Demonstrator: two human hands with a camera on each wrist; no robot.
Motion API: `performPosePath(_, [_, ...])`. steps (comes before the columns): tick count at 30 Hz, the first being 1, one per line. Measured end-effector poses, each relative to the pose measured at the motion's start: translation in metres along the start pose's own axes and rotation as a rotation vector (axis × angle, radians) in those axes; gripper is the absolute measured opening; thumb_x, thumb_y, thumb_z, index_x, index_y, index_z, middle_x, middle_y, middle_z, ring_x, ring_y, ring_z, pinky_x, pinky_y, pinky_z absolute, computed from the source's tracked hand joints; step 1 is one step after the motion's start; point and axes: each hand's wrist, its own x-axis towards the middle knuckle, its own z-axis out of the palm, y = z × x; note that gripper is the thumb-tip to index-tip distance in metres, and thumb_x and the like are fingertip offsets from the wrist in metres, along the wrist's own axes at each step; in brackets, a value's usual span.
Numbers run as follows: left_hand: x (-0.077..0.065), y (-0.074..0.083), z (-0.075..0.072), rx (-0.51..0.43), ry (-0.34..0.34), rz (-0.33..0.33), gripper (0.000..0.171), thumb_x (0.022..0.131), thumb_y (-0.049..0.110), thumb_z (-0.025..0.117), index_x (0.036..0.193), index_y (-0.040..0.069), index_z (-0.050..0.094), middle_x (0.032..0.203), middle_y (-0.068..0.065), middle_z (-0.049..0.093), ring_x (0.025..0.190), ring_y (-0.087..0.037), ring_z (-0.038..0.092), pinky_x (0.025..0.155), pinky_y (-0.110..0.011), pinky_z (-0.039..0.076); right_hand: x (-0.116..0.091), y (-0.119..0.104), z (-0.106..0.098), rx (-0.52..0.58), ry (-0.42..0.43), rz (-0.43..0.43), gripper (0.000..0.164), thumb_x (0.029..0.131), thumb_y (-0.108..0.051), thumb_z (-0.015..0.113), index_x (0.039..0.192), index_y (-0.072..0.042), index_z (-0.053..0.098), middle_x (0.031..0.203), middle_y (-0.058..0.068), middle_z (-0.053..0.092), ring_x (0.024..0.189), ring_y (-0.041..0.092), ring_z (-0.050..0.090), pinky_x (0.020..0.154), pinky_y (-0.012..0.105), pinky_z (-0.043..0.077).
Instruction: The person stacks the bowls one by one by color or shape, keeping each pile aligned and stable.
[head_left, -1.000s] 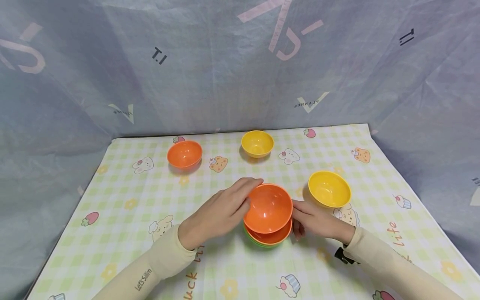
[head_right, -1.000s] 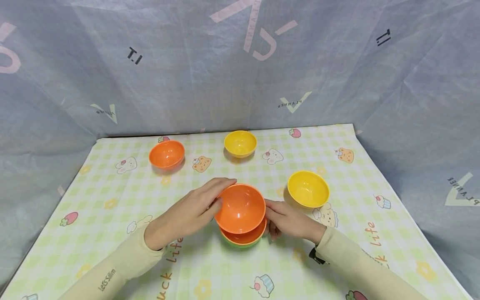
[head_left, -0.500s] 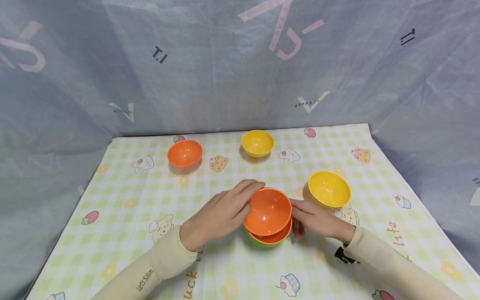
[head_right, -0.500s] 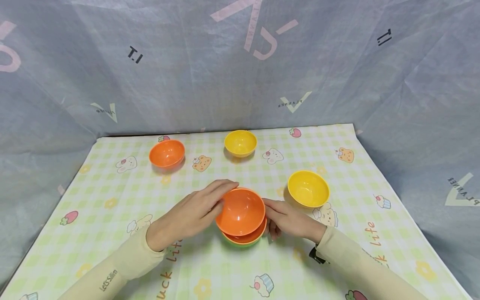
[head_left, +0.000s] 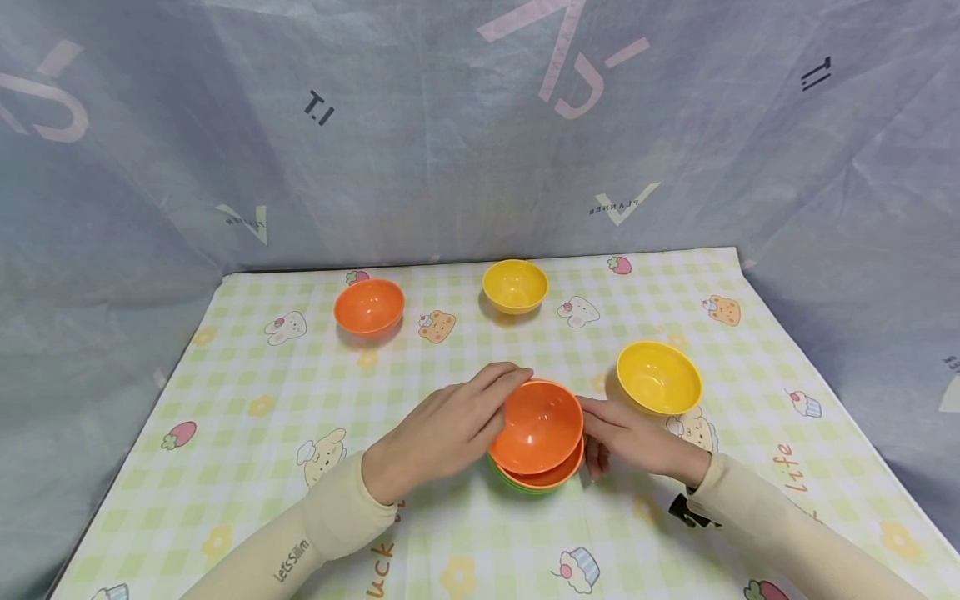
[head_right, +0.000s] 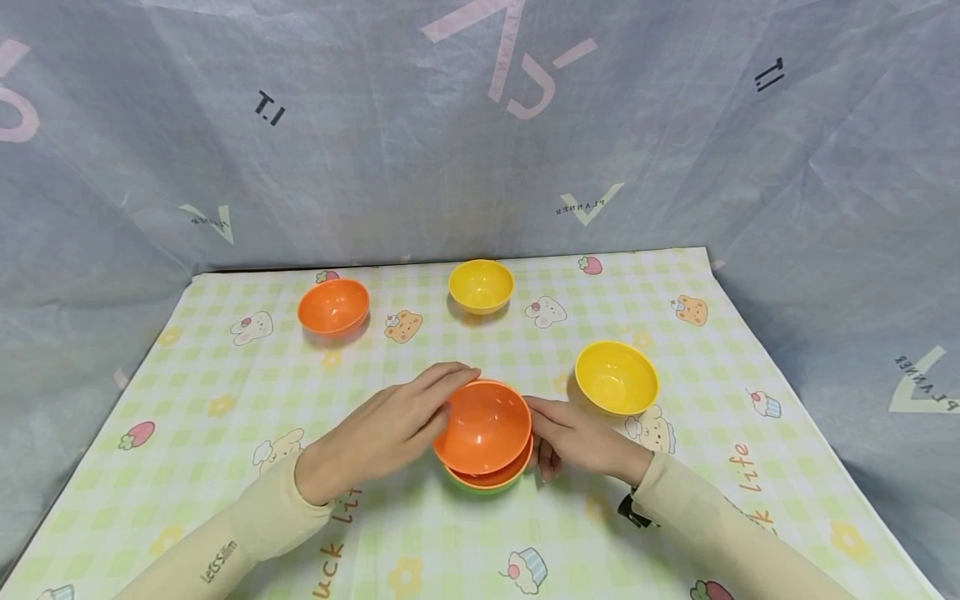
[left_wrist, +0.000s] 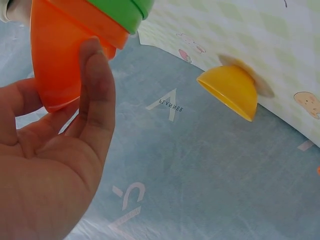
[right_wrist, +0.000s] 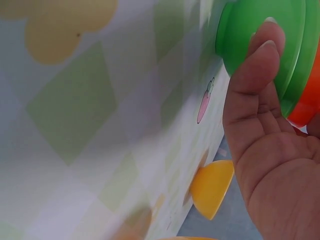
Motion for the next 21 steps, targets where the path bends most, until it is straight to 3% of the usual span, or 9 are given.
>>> performPosePath(21, [0.0012, 0.0019, 0.0031, 0.049, -0.017, 0.014, 0.047, 0.096, 0.013, 0.047, 0.143, 0.015, 0.04, 0.133, 0.004, 0.047, 0.092, -0.006, 0.055, 0.075, -0.028, 0.054, -0.0006, 0.0016, -0.0011, 0.128, -0.02, 0.006, 0.035, 0.108, -0.028, 0.026, 0.13, -0.011, 0.047, 0.069, 0.017, 0.063, 0.06, 0.036, 0.059, 0.054, 0.044, 0.054])
